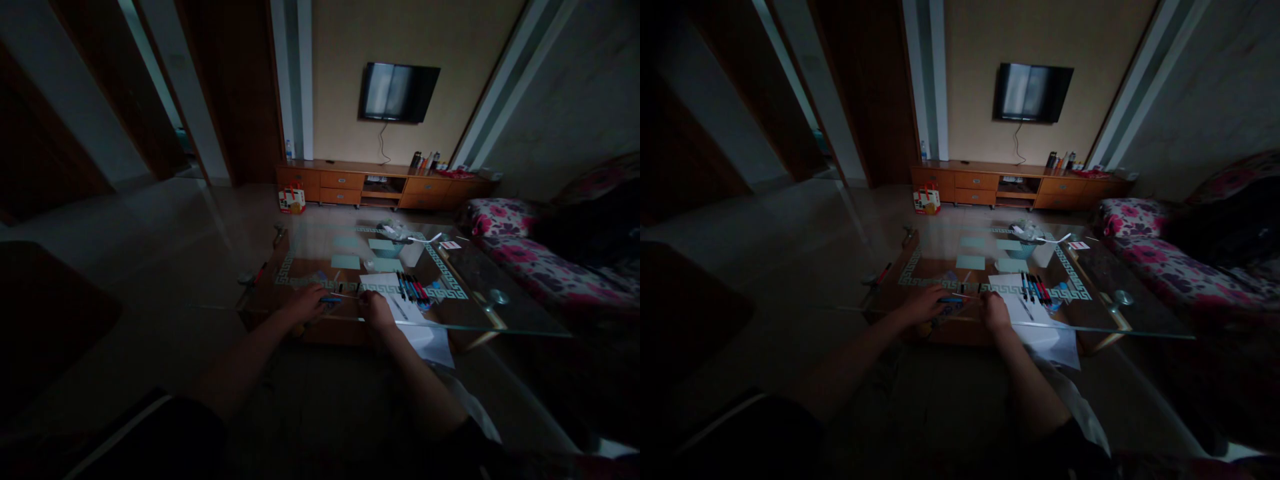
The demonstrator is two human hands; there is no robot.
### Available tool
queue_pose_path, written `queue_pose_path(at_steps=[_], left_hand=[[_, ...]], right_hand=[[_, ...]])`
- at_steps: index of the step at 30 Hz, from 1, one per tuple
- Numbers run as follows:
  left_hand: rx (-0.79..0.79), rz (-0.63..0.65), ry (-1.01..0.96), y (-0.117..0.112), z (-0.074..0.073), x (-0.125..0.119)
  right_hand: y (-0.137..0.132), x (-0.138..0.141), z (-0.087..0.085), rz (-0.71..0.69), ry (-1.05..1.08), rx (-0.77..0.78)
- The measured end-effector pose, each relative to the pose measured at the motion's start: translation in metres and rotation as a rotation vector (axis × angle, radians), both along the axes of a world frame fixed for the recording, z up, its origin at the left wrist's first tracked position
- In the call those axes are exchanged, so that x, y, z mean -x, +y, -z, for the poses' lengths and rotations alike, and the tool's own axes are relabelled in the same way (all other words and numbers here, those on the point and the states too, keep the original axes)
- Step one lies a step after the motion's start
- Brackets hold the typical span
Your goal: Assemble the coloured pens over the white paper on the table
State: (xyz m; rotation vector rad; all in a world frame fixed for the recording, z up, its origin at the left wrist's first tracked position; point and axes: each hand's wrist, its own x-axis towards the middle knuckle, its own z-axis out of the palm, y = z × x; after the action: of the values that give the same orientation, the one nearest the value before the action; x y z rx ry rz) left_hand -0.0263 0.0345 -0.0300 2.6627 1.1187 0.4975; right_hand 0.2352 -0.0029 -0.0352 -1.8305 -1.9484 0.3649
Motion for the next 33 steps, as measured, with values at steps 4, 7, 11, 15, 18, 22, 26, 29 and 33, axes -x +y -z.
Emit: queue_pose_path(at_steps=[4,7,11,15,18,22,26,29,33], left_hand=[[-0.019,-0.006,0.037,-0.002,-0.002,-0.002],[-0.037,-0.002,0.043,-0.002,0.001,-0.004],[-0.019,-0.013,0.044,-0.001,0.004,-0.005],[0.001,-0.011,0.019,0.001,0.005,-0.006],[0.016,0.001,0.011,0.001,0.004,-0.007],[0.032,0.016,-0.005,0.000,-0.001,-0.012],[0.014,0.036,0.014,-0.004,-0.008,-0.019],[0.006,0.068,0.036,-0.006,-0.011,-0.024],[-0.004,0.017,0.040,-0.009,-0.013,-0.029]], right_hand=[[-0.004,0.005,-0.004,-0.031,-0.019,0.008],[-0.009,0.007,-0.008,-0.029,-0.045,0.020],[-0.015,0.011,-0.014,-0.040,-0.063,0.053],[-0.019,0.014,-0.015,-0.041,-0.068,0.052],[-0.021,0.014,-0.014,-0.042,-0.083,0.047],[-0.021,0.016,-0.028,-0.096,-0.152,0.046],[-0.016,0.016,-0.057,-0.191,-0.185,0.003],[-0.010,0.010,-0.068,-0.205,-0.141,-0.042],[0.000,-0.006,-0.055,-0.155,-0.030,-0.088]])
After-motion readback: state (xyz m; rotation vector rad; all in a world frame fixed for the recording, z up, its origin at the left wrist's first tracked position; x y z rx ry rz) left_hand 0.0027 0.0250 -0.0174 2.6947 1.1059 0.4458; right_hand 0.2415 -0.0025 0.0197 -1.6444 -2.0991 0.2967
